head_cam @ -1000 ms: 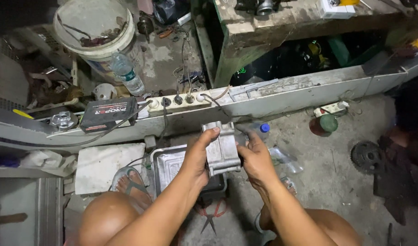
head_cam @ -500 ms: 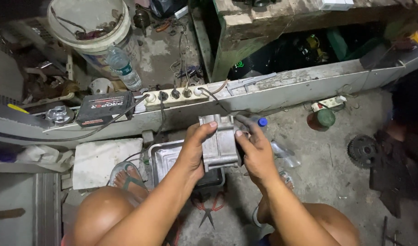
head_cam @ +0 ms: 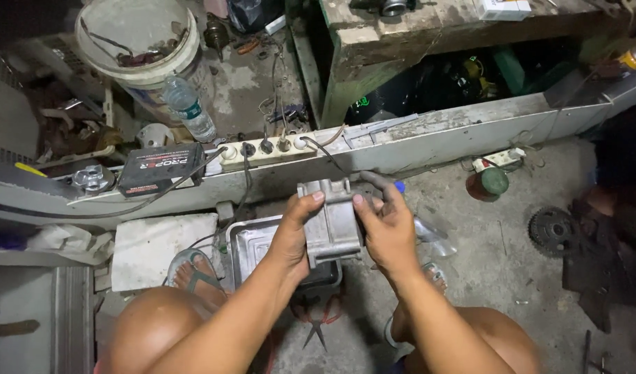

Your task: Inspecting a motorcycle cylinder block for wear and damage in a workshop.

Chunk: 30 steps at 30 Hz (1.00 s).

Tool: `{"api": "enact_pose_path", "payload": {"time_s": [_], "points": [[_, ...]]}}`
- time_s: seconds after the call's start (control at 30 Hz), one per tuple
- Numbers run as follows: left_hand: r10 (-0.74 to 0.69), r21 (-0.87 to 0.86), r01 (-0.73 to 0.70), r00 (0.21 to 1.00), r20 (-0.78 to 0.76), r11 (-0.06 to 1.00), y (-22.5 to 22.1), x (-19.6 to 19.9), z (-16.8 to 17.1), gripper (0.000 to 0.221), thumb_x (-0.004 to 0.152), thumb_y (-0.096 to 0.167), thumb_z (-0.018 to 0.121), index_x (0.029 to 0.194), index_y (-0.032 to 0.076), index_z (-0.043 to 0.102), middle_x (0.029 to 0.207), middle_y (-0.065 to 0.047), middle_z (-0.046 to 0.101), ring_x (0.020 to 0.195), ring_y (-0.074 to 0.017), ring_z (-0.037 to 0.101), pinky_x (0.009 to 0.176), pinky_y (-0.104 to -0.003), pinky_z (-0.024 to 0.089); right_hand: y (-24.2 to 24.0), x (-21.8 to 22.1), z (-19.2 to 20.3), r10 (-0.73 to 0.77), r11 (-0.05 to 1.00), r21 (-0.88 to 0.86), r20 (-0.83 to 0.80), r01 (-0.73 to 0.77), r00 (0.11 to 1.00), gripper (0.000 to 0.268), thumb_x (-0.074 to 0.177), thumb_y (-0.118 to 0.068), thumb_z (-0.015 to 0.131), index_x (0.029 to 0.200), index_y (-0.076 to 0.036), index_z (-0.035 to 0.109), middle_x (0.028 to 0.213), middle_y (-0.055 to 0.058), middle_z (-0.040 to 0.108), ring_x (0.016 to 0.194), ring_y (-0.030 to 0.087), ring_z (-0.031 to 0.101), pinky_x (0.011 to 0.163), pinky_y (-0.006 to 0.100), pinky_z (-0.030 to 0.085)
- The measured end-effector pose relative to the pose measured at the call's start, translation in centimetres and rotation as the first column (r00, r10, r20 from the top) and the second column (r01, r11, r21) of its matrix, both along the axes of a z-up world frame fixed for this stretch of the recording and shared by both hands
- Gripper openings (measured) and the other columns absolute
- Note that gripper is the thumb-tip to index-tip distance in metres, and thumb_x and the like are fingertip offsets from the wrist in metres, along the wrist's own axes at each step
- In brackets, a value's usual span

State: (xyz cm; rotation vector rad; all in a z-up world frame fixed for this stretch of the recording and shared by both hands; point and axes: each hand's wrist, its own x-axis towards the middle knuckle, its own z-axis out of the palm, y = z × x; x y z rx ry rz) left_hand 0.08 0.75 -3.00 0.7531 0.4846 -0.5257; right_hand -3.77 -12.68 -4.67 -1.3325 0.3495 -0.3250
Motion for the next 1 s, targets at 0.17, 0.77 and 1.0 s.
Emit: {"api": "enact_pose_path", "payload": {"time_s": [0.17,0.77,1.0], "points": [[-0.037,-0.079,0.025,0.988,-0.150,0.997,-0.3,0.3,1.0,0.041,0.069,0.030,0.080,0.105,0.011,0.071,0.100,-0.012,0.075,0.087,-0.0270,0.073,0.081,-0.046,0.060,-0.6,0.3,-0.8,0.049,0.998,0.030,-0.024,-0.048,0.999,0.045,0.099,-0.006,0.064,0.143,-0.002,0.055,0.083,0.016,0.073,0.073,0.021,0.070,0.067,0.034,0.060],[-0.281,0.425,-0.021,0.721,0.633,0.905,-0.3,-1.2,-0.8,0.123,0.059,0.027,0.092,0.153,0.000,0.019,0.136,-0.034,0.045,0.131,-0.0478,0.047,0.112,-0.058,0.039,-2.2,0.2,-0.7,-0.002,1.000,0.005,-0.031,0.002,1.000,0.043,0.095,-0.007,0.066,0.137,-0.001,0.062,0.071,0.014,0.073,0.061,0.019,0.070,0.052,0.030,0.058],[-0.340,0.453,-0.257,0.384,0.858,0.854,0.0,-1.6,0.2,0.136,0.045,0.031,0.090,0.154,-0.001,0.017,0.145,-0.029,0.033,0.131,-0.0427,0.040,0.117,-0.060,0.030,-2.6,-0.6,1.3,0.084,0.995,0.054,0.059,-0.087,0.995,0.049,0.094,-0.012,0.069,0.140,0.002,0.059,0.070,0.015,0.074,0.059,0.019,0.072,0.049,0.028,0.058]]}}
